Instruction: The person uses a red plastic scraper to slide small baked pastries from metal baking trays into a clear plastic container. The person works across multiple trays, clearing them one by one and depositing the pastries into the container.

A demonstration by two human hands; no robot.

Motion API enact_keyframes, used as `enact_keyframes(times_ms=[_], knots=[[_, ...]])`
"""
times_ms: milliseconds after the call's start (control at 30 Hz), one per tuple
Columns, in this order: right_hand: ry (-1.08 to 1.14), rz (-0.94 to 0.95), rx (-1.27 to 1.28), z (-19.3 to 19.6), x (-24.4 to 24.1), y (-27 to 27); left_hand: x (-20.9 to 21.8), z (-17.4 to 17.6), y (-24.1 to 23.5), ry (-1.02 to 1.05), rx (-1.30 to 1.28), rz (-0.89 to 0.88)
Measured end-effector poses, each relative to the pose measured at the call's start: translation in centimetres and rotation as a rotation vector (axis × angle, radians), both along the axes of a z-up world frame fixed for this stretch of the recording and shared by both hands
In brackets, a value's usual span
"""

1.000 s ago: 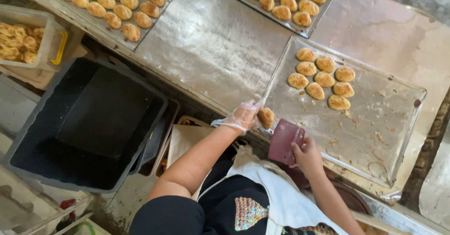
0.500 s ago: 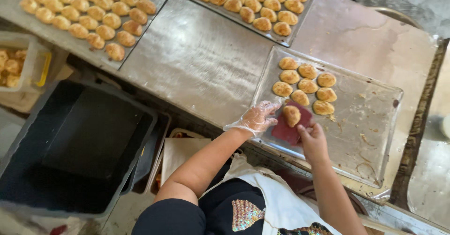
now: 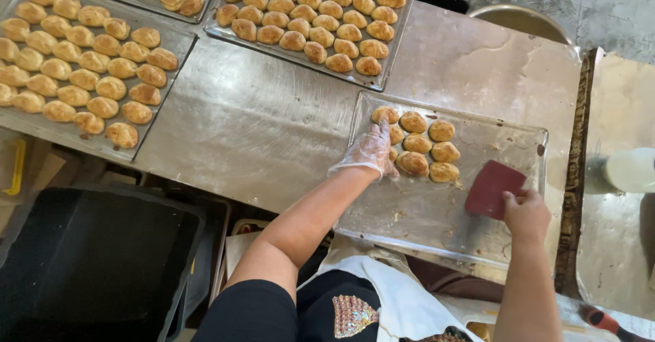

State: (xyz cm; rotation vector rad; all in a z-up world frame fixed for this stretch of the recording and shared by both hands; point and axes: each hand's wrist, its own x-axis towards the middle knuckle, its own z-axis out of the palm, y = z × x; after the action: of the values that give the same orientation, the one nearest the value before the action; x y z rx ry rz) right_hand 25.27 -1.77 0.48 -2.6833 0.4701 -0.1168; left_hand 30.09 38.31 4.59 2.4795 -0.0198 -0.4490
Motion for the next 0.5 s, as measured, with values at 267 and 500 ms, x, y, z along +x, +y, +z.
enact_keyframes(times_ms=[267,500], knots=[[0.012,0.161,0.064,-2.8,6.4,2.6,0.2,-1.6,-1.6,-0.068,0.011,0.046],[0.002,0.283,0.152,-2.2,8.8,7.3,0.4,-1.1,-1.9,-0.084,-0.014,0.054]])
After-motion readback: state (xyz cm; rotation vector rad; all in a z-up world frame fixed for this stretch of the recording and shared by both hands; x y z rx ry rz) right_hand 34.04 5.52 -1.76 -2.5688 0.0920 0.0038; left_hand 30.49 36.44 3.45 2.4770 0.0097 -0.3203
